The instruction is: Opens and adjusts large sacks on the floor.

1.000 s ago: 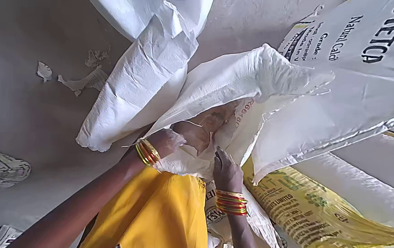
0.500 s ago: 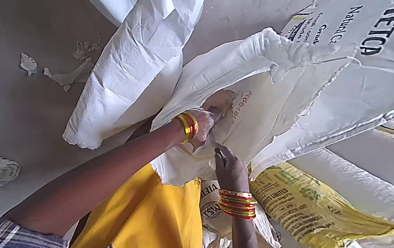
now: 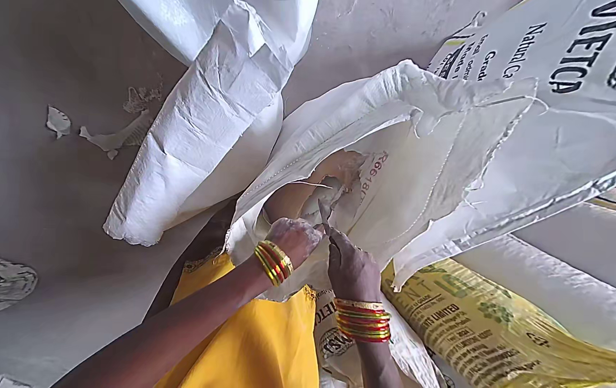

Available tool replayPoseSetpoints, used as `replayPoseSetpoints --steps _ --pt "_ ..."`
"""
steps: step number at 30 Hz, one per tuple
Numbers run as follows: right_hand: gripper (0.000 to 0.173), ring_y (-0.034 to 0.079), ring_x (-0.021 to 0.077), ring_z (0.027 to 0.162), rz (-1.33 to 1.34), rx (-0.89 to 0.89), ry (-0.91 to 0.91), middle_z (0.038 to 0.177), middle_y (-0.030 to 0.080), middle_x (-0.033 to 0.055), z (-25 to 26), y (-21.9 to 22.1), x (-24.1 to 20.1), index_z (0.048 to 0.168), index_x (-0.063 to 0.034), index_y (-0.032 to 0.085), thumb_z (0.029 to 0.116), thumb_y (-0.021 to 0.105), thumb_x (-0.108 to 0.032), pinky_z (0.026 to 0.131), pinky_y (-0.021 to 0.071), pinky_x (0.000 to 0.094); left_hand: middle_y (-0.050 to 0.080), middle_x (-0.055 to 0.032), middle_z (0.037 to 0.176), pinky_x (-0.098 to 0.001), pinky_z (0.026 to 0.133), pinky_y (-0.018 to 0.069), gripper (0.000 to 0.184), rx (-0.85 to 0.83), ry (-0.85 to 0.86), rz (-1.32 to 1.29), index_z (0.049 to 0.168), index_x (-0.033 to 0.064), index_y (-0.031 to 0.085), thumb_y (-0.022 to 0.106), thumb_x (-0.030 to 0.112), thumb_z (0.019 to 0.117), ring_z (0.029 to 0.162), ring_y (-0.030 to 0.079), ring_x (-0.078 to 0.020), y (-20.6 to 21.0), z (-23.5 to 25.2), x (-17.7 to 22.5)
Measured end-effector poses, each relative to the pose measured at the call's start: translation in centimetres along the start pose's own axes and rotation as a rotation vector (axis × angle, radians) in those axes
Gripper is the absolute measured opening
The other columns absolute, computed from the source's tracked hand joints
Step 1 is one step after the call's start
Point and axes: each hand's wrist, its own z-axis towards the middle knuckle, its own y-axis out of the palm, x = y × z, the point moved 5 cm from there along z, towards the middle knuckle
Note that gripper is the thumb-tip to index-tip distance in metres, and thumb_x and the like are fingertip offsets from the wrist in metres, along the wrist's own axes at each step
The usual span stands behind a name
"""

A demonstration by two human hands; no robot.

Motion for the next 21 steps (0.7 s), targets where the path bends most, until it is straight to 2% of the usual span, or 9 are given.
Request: replayPoseSetpoints --steps 3,6,8,10,12,13,16,18,21 --pt "0.04 0.072 0.0482 0.081 0.018 0.129 -0.054 0.09 0.074 0.0264 -1.3 1.0 0.2 0.14 -0.0058 0.063 0.1035 0.048 -0.009 0.07 0.053 0.0616 0.067 -0.0303 0.117 -0.0557 0.087 0.0513 0.038 0.066 -0.001 -0.014 0.138 -0.0031 0.057 0.035 0.003 0.1082 0.109 0.066 -0.0467 0.5 -1.0 -0.1" --pt "0.04 0.071 0.049 0.077 0.035 0.107 -0.038 0.084 0.073 0.0265 -3.7 2.2 0.4 0.141 -0.0063 0.062 0.1033 0.049 -0.008 0.067 0.0529 0.0624 0.064 -0.0333 0.125 -0.0605 0.096 0.0474 0.04 -0.033 -0.014 -0.103 0.145 -0.0016 0.053 0.037 0.005 0.1091 0.114 0.063 -0.0507 1.2 -2.9 0.4" --pt "0.037 0.069 0.0465 0.063 0.05 0.214 -0.103 0.07 0.07 0.0235 -5.8 3.7 0.9 0.133 -0.0031 0.068 0.0986 0.054 -0.006 0.055 0.0522 0.0599 0.062 -0.0331 0.127 -0.0624 0.097 0.0469 0.042 -0.096 -0.035 -0.14 0.148 0.0007 0.051 0.039 0.005 0.1081 0.115 0.062 -0.0517 2.8 -4.6 0.1" --pt "0.036 0.067 0.0428 0.053 0.074 0.271 -0.142 0.062 0.067 0.0201 -7.6 4.6 1.3 0.128 -0.0023 0.072 0.0955 0.055 -0.006 0.048 0.0501 0.057 0.066 -0.032 0.119 -0.0638 0.089 0.05 0.037 -0.043 -0.043 -0.127 0.141 0.0013 0.059 0.044 0.006 0.1068 0.105 0.066 -0.0519 4.3 -6.2 0.1" --pt "0.035 0.068 0.0405 0.054 0.1 0.271 -0.152 0.064 0.069 0.0186 -8.7 4.4 1.6 0.124 -0.0027 0.074 0.0944 0.056 -0.006 0.048 0.0511 0.0561 0.072 -0.0275 0.099 -0.0596 0.071 0.0544 0.03 0.171 -0.02 -0.07 0.124 0.0024 0.071 0.05 0.008 0.1029 0.084 0.071 -0.0476 5.8 -7.2 0.0" --pt "0.035 0.07 0.042 0.059 0.132 0.234 -0.141 0.07 0.071 0.0203 -8.9 3.8 1.7 0.126 -0.0025 0.073 0.0951 0.056 -0.005 0.053 0.0525 0.0585 0.072 -0.0265 0.095 -0.0587 0.068 0.0545 0.029 0.226 -0.023 -0.061 0.121 0.0033 0.073 0.051 0.009 0.1022 0.08 0.072 -0.0465 6.0 -7.3 0.0" --pt "0.034 0.07 0.0413 0.06 0.141 0.26 -0.187 0.075 0.073 0.0211 -8.8 0.7 1.5 0.124 -0.0009 0.073 0.0944 0.057 -0.003 0.054 0.0533 0.059 0.071 -0.0267 0.1 -0.0594 0.072 0.0539 0.03 0.163 -0.038 -0.081 0.122 0.0024 0.07 0.047 0.011 0.1051 0.084 0.071 -0.0467 5.7 -7.3 -0.1" --pt "0.034 0.067 0.0349 0.054 0.124 0.338 -0.248 0.073 0.072 0.0182 -8.0 -1.3 1.3 0.122 0.0013 0.073 0.0934 0.056 -0.004 0.05 0.0525 0.0531 0.069 -0.0291 0.111 -0.0609 0.083 0.0522 0.034 0.044 -0.034 -0.116 0.128 -0.0016 0.064 0.039 0.012 0.1093 0.095 0.07 -0.0493 4.8 -8.1 0.0" --pt "0.035 0.061 0.0286 0.047 0.103 0.429 -0.293 0.068 0.07 0.0158 -6.5 -2.3 1.1 0.12 0.0031 0.073 0.0939 0.053 -0.007 0.046 0.0478 0.0469 0.073 -0.0245 0.091 -0.0574 0.07 0.0569 0.025 0.313 -0.009 -0.088 0.11 -0.0001 0.074 0.051 0.007 0.1015 0.079 0.073 -0.0451 5.6 -9.8 -0.2"
